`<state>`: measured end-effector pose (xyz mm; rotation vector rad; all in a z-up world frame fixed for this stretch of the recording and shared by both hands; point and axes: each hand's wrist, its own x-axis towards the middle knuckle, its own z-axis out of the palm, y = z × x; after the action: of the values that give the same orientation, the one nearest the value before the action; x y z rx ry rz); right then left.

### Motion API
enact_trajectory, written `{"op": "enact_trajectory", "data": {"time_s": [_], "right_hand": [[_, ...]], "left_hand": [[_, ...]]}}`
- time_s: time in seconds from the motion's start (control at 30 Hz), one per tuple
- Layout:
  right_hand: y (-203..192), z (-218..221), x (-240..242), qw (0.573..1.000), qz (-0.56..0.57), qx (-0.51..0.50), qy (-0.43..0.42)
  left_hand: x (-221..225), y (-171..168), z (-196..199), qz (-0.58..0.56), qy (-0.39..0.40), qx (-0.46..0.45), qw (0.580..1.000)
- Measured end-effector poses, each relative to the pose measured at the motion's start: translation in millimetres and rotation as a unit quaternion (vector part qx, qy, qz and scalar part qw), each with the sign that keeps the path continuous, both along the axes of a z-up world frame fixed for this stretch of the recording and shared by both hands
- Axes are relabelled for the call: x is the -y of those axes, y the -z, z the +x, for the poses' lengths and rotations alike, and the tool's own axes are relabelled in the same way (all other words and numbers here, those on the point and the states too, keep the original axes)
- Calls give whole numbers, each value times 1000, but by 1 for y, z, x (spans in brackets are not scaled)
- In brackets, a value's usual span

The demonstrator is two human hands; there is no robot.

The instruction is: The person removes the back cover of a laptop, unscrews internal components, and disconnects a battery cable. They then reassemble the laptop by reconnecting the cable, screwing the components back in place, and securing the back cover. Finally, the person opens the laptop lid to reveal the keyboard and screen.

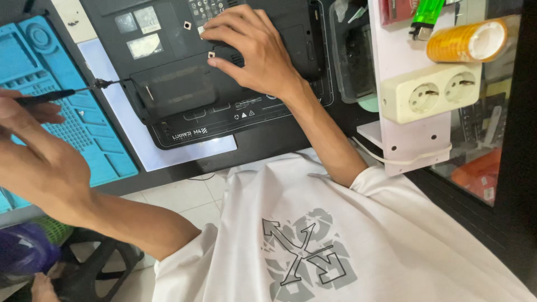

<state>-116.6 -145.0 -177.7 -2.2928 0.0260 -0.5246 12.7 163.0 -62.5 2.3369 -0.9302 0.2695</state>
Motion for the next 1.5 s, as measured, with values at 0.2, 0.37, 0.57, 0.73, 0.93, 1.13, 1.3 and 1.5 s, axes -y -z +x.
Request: {"op": "enact_trajectory", "data": {"time_s": [0.2,0.37,0.57,0.73,0.93,1.13,1.3,1.5], "right_hand": [[3,6,-20,1000,-16,-22,-12],[1,22,-60,997,-27,-25,-73],[-7,51,-84,993,-39,-21,-106],[-14,54,-82,992,-46,-32,-110],[-18,55,-81,992,-37,-39,-115],[-14,54,-82,991,-39,-47,-119],[-14,56,-80,991,-40,-45,-119],[-13,54,-81,991,-40,-46,-120]], "left_hand": [[17,-22,-4,6,-14,-41,999],[31,-32,-6,8,-68,-78,995],[39,-38,-4,-5,-64,-120,991],[46,-44,-3,12,-64,-130,989],[53,-54,-3,54,-61,-120,989],[48,-55,-4,41,-70,-145,986],[47,-51,-3,16,-65,-151,986],[44,-46,-4,8,-56,-142,988]]}}
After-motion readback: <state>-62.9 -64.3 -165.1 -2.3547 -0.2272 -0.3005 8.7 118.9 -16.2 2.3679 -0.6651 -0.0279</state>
